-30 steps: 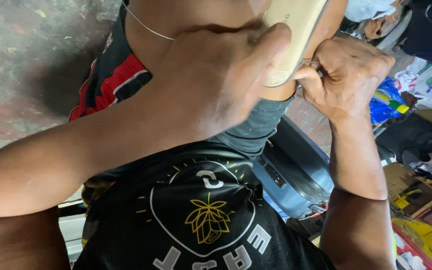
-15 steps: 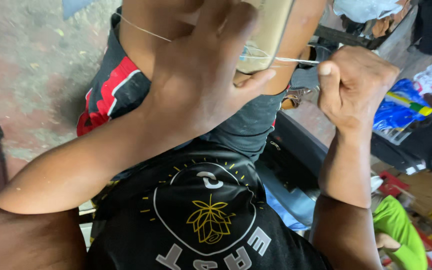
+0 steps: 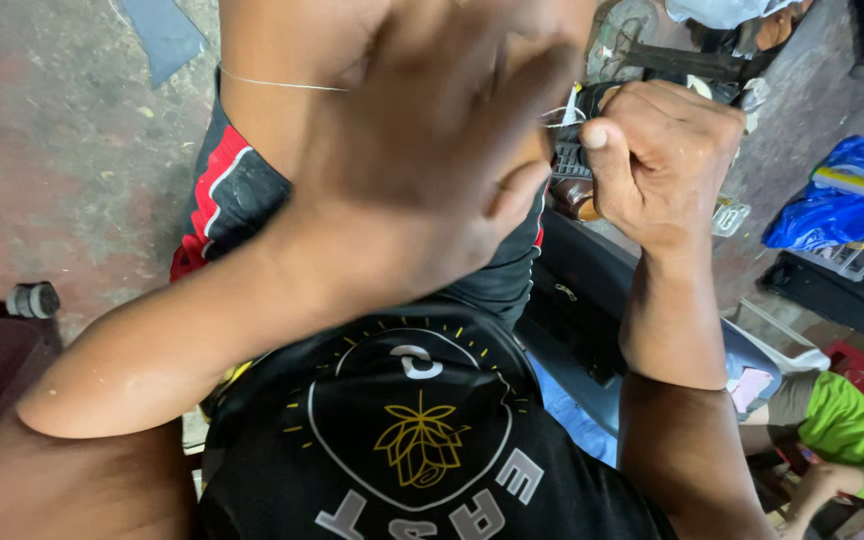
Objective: The person is sewing a beige slip-on shoe using a needle and white thread. They repeatedly push the needle through the shoe's sole and pull the thread tight to secure the stitching.
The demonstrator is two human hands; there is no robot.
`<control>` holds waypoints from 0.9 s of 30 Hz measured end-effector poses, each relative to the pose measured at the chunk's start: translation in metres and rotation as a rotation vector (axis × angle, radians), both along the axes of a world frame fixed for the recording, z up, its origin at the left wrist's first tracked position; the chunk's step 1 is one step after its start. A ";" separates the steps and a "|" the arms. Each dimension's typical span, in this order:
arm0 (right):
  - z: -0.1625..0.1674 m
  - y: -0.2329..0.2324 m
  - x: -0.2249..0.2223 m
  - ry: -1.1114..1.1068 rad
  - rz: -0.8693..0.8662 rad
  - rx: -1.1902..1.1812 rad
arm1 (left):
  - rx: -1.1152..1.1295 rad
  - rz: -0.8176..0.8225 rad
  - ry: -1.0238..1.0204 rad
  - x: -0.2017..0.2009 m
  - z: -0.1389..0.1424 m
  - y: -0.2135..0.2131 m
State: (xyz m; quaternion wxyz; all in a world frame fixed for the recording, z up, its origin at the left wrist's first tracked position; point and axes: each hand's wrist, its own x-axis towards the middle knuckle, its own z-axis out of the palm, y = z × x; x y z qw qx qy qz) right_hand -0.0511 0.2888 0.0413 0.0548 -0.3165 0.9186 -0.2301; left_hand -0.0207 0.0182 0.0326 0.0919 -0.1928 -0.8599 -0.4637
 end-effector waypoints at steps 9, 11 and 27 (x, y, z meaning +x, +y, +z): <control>-0.003 -0.006 -0.005 -0.513 0.144 -0.083 | 0.025 0.023 -0.182 0.009 -0.014 -0.050; 0.001 -0.012 -0.017 -0.838 0.408 -0.199 | 0.055 0.018 -0.192 0.013 -0.021 -0.051; -0.013 -0.087 -0.004 -0.056 0.048 -0.145 | 0.104 0.179 0.134 0.021 -0.087 -0.067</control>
